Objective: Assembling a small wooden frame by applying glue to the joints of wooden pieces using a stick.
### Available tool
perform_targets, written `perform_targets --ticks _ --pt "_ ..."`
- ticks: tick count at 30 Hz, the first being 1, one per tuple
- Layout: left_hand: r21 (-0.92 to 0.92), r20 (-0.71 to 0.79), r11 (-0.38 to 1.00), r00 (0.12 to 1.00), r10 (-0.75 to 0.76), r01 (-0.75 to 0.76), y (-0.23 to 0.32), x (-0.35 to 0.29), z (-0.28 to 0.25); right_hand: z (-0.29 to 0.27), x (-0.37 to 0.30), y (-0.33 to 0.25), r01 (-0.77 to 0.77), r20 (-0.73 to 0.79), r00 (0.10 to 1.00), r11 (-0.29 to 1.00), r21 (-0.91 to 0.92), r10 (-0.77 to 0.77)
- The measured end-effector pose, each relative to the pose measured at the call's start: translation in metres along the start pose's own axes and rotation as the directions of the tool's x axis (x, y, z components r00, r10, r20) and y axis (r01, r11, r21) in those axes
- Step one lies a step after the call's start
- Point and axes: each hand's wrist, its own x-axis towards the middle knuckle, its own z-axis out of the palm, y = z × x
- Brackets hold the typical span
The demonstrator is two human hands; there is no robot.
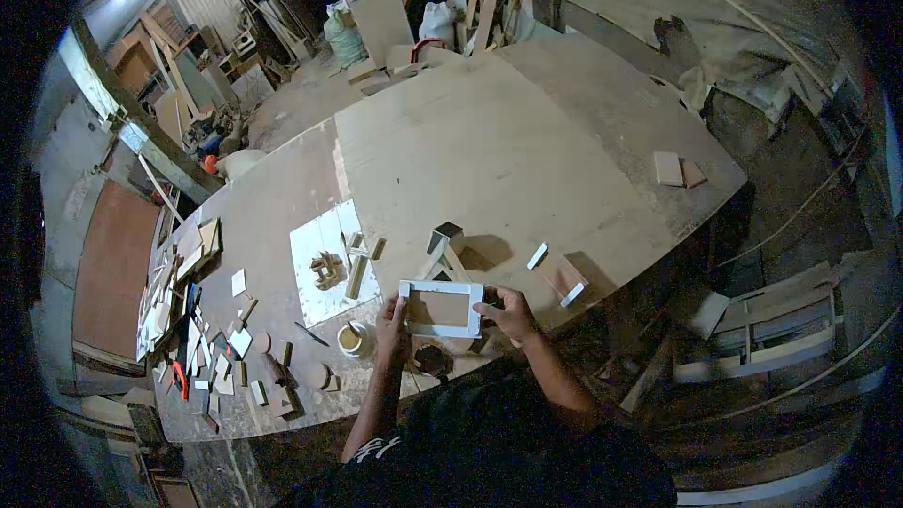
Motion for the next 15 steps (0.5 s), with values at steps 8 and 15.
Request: perform_targets --ticks 8,15 --pt "-0.035 -0.044 0.999 0.998 0.038 -0.039 -0.002 0.002 -0.005 0.009 0.002 0.001 0.029 0.010 0.999 0.993 0.113 -0.031" --pt "-0.014 -0.047 0.999 0.998 0.033 -0.034 0.012 -0.003 -0.006 0.014 0.005 -0.004 0.061 -0.018 0.998 0.979 0.196 -0.059"
